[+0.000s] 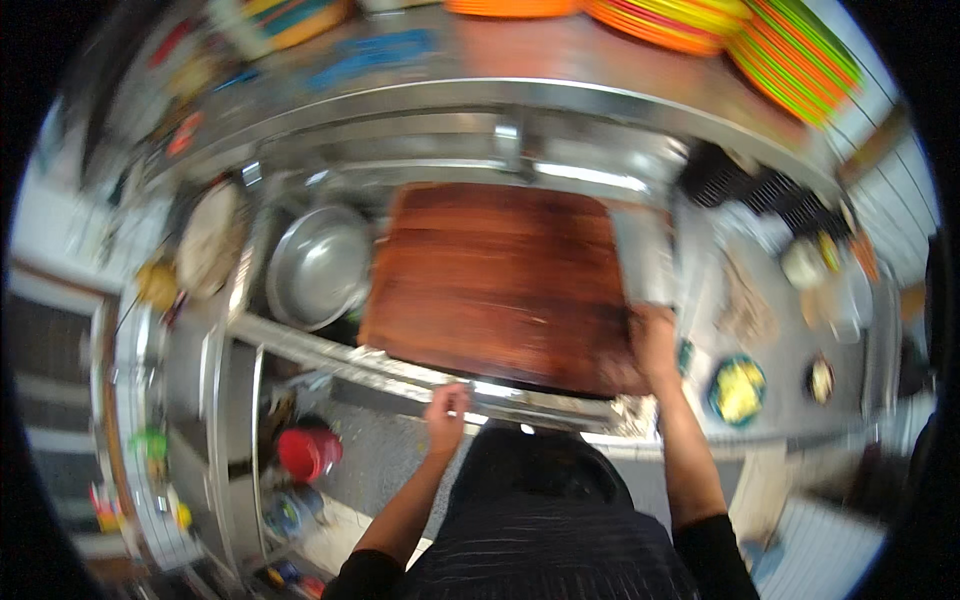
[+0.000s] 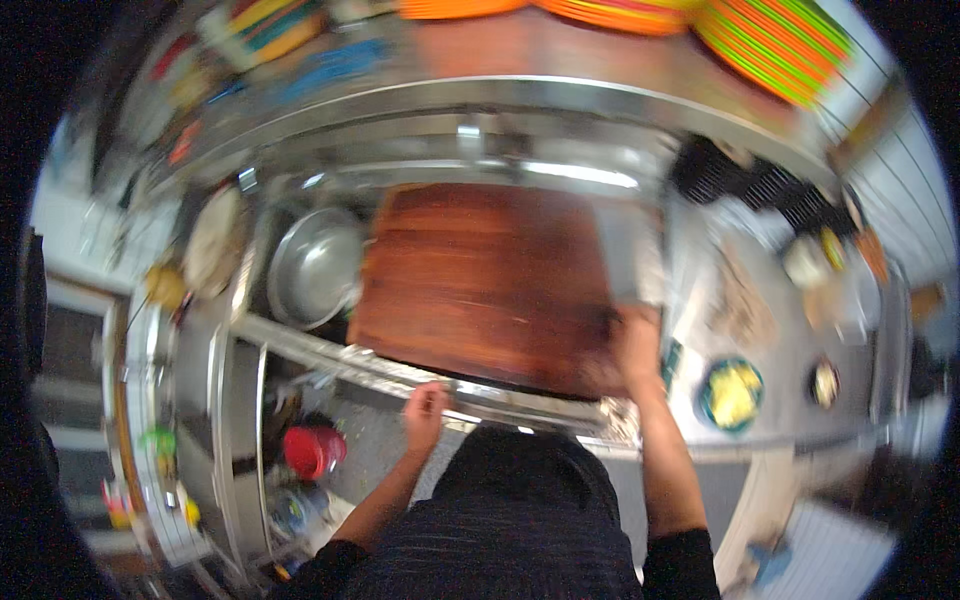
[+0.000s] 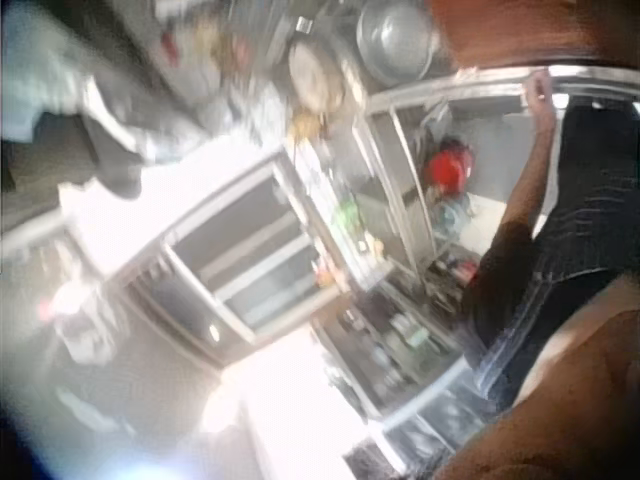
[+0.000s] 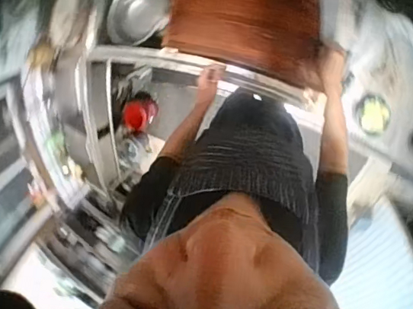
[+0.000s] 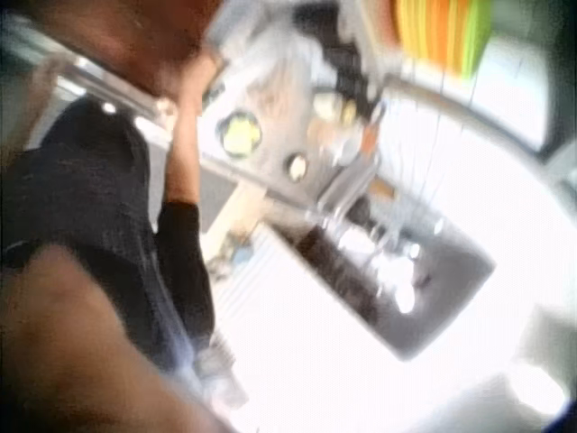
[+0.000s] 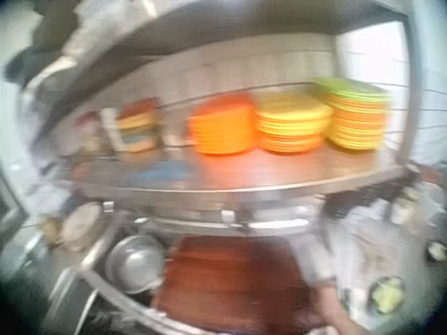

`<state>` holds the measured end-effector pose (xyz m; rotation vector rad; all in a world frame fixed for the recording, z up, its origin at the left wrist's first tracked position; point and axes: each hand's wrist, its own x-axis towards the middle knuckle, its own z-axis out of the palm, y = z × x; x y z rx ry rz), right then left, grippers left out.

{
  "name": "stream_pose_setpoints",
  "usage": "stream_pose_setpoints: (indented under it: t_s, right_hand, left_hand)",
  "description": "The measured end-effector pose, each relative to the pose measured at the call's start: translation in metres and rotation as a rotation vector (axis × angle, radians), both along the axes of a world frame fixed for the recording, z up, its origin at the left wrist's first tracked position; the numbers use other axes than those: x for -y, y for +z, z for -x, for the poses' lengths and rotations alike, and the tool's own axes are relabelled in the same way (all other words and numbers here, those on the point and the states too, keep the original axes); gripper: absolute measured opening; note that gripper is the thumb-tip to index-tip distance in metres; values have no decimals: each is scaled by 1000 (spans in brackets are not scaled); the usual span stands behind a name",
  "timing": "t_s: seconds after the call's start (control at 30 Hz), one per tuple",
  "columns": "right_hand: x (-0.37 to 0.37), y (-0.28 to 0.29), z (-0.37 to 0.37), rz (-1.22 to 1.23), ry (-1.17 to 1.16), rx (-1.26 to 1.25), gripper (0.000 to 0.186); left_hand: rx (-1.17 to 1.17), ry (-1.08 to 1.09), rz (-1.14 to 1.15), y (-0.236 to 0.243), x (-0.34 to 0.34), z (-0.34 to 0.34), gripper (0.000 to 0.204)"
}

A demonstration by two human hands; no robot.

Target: The person selects ginger from a container, washes it in a sink, and slices it on a wooden cutting board using a knife. The sliced ginger is placed into a small bowl. The person also retrieves a container from a refrigerator and places it on the counter.

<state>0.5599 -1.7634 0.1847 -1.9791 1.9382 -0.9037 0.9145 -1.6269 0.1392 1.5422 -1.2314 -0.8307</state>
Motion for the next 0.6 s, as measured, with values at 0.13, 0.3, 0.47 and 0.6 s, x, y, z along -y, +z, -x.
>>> stream_pose_setpoints:
  t_s: [0.13, 0.3, 0.47, 0.6]
  right_hand:
    - [-5, 2, 9, 60, 109, -39, 11]
    - [-20, 19, -16, 123, 135, 5, 6]
    - [-56, 35, -21, 9, 191, 142, 11]
    - [-120, 41, -16, -196, 109, 178, 14]
  left_hand:
    - [102, 30, -17, 5, -17, 2, 11]
    - [-83, 61, -105, 24, -34, -1, 12]
    - [-44, 42, -130, 10, -43, -16, 16]
    - [21, -170, -293, 9, -25, -33, 26]
